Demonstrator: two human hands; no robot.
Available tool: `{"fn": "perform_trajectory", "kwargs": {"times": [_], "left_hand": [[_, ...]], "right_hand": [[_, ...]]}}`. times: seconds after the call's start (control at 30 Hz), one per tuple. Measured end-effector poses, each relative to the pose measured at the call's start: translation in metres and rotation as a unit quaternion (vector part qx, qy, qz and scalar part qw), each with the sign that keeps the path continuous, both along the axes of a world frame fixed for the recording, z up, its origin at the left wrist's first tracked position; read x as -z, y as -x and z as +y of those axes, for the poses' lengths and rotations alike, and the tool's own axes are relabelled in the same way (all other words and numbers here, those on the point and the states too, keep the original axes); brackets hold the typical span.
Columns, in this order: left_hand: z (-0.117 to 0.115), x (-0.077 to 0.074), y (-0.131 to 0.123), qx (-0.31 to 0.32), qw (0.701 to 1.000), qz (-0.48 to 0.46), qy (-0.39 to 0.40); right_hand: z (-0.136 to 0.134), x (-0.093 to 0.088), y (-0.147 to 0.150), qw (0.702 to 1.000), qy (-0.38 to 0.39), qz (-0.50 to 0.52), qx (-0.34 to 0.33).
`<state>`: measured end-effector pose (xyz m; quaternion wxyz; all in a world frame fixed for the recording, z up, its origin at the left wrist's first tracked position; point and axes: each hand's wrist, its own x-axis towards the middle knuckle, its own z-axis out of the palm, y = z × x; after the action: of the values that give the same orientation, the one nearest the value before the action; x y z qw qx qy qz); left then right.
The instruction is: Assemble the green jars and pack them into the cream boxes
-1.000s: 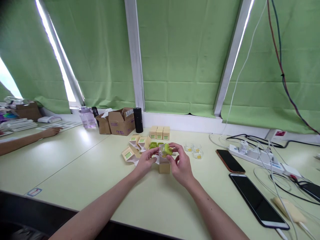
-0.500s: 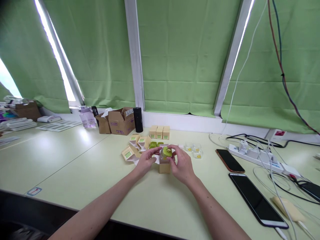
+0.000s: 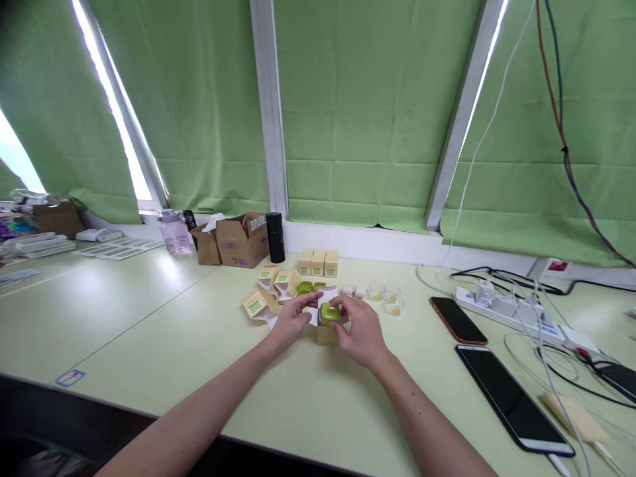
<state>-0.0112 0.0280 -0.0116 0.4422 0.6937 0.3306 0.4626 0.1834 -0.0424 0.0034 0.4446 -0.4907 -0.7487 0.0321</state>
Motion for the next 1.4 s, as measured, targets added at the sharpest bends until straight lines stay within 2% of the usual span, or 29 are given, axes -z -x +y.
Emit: {"fn": "perform_trajectory", "kwargs": {"times": [0.37,0.8,1.13,1.4], "left_hand": [[0.002,0.005,-0.001,-0.007,1.000,0.005,-0.017],[0.002,0.004,0.000,0.000,1.000,-0.005,-0.006],[0.001,0.003,-0.001,-0.003,1.000,0.001,-0.003],[0.003,0.005,0.000,0.001,1.000,-0.004,-0.001]], "right_hand": [[0.005,0.003,0.004,0.999,-0.031,-0.036,-0.018],[0.013,0.016,0.007,0.998,-0.016,0.056,-0.011],[0.015,0.016,0.009,0.996,0.006,0.091,-0.007],[0.014,0.013,0.008,0.995,-0.021,0.096,0.000]]}}
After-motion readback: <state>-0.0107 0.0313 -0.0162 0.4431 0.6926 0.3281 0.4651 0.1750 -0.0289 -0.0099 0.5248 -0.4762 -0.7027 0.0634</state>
